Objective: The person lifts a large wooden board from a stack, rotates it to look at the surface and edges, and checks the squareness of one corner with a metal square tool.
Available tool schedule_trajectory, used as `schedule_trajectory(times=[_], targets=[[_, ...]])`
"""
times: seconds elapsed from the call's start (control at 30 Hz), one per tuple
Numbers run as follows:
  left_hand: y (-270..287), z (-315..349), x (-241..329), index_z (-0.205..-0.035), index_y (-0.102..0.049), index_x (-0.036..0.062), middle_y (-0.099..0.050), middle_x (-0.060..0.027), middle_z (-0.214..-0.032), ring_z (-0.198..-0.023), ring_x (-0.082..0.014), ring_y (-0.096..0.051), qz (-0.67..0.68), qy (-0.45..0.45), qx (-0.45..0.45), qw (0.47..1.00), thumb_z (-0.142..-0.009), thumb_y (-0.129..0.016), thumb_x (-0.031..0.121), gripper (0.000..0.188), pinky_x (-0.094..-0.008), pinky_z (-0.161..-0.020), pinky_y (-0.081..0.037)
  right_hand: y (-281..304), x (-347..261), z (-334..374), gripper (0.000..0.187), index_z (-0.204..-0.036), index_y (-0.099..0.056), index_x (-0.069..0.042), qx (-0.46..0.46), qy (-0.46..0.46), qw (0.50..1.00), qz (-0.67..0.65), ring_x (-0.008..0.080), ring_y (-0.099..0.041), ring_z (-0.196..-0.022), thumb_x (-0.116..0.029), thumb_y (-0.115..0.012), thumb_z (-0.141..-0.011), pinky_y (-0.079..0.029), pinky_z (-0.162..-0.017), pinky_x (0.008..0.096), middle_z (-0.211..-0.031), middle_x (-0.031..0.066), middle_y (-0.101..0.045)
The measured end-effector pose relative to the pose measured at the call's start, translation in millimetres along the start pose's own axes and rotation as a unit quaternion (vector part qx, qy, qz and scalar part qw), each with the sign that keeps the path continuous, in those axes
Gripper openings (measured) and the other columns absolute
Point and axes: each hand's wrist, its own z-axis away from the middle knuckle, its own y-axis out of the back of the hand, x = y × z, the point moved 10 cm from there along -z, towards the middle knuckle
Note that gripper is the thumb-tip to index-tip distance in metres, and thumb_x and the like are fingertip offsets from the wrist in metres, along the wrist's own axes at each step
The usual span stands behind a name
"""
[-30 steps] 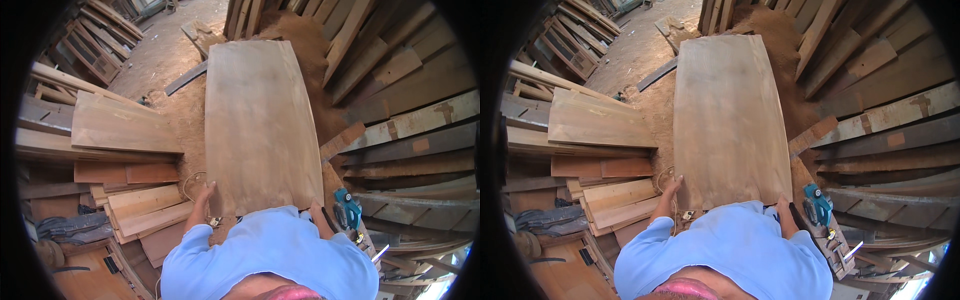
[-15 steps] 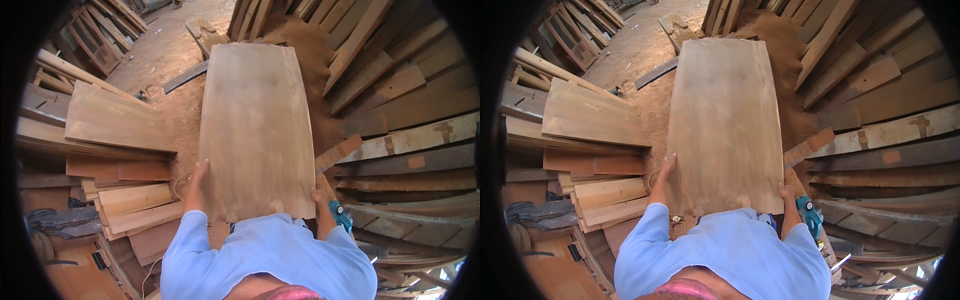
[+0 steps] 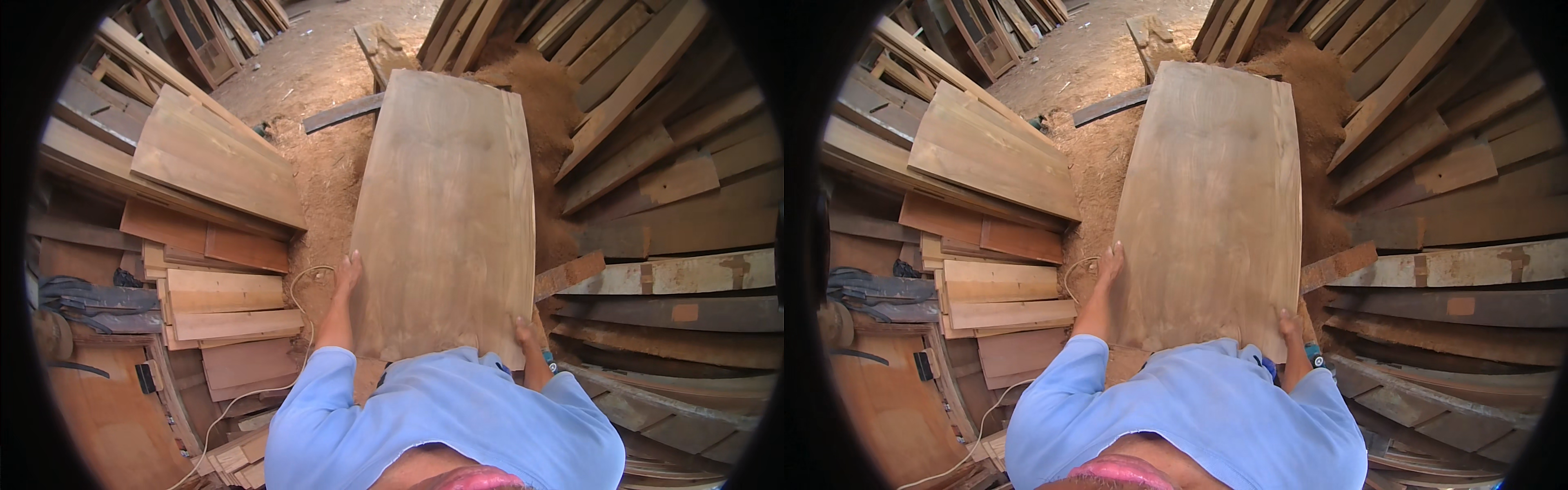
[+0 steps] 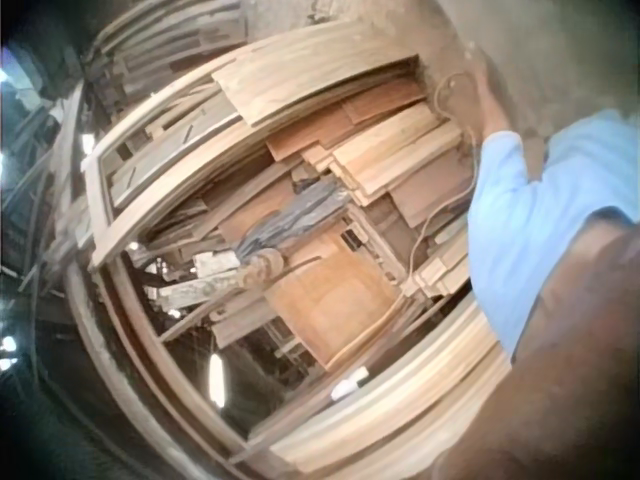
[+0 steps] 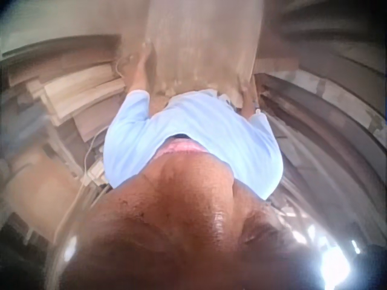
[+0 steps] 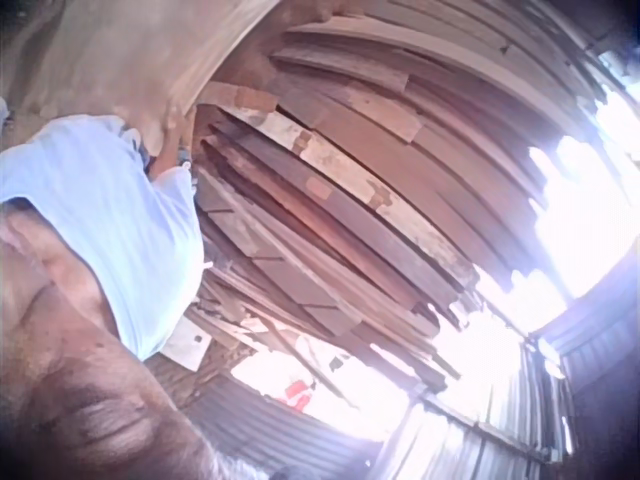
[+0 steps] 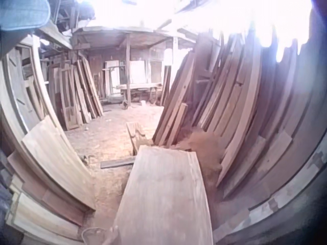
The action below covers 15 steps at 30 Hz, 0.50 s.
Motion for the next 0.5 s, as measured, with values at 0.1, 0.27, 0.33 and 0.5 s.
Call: schedule_trajectory(times=[0.1, 0.27, 0.33, 0.5], targets=[[6.0, -2.4, 2.1, -0.136, -0.053, -0.0098, -0.052, -0.0358, -0.138, -0.135, -0.0485, -0.044, -0.01, -0.016, 0.009, 1.0, -0.102, -0.036, 0.055, 0.075, -0.0511, -0.114, -0.032, 0.9, -2.2, 6.6, 0.079, -0.136, -0.05, 0.015, -0.01, -0.012, 1.0, -0.012, 0.0438, -0.049, -0.135, -0.052, -0.06, -0.094, -0.041, -0.11, 0.0446, -0.138, 0.0373, -0.051], [9.2, 3.9, -12.6, -0.136, -0.053, -0.0084, -0.053, -0.0362, -0.137, -0.133, -0.0487, -0.047, -0.002, 0.012, 0.007, 1.0, -0.101, -0.039, 0.054, 0.073, -0.0516, -0.111, -0.036, 9.0, 0.9, 12.5, 0.077, -0.134, -0.052, 0.015, -0.001, 0.006, 1.0, 0.001, 0.045, -0.052, -0.131, -0.051, -0.06, -0.094, -0.043, -0.107, 0.0464, -0.136, 0.0373, -0.054], [11.4, 8.7, -21.8, -0.135, -0.054, -0.0088, -0.053, -0.0363, -0.136, -0.132, -0.0486, -0.048, -0.002, 0.01, 0.007, 1.0, -0.102, -0.039, 0.053, 0.072, -0.0518, -0.111, -0.036, 7.0, -5.4, 14.7, 0.078, -0.133, -0.052, 0.015, -0.017, 0.044, 0.999, 0.02, 0.0458, -0.053, -0.13, -0.051, -0.059, -0.094, -0.043, -0.106, 0.0471, -0.135, 0.0373, -0.054], [26.9, 18.1, -52.0, -0.135, -0.053, -0.0099, -0.054, -0.0373, -0.135, -0.13, -0.0489, -0.05, 0.031, -0.006, 0.023, 0.999, -0.102, -0.038, 0.053, 0.073, -0.052, -0.111, -0.037, 3.7, -19.3, 19.3, 0.071, -0.126, -0.058, 0.015, -0.034, 0.056, 0.996, 0.054, 0.045, -0.058, -0.124, -0.049, -0.058, -0.094, -0.046, -0.102, 0.0479, -0.128, 0.0357, -0.06]])
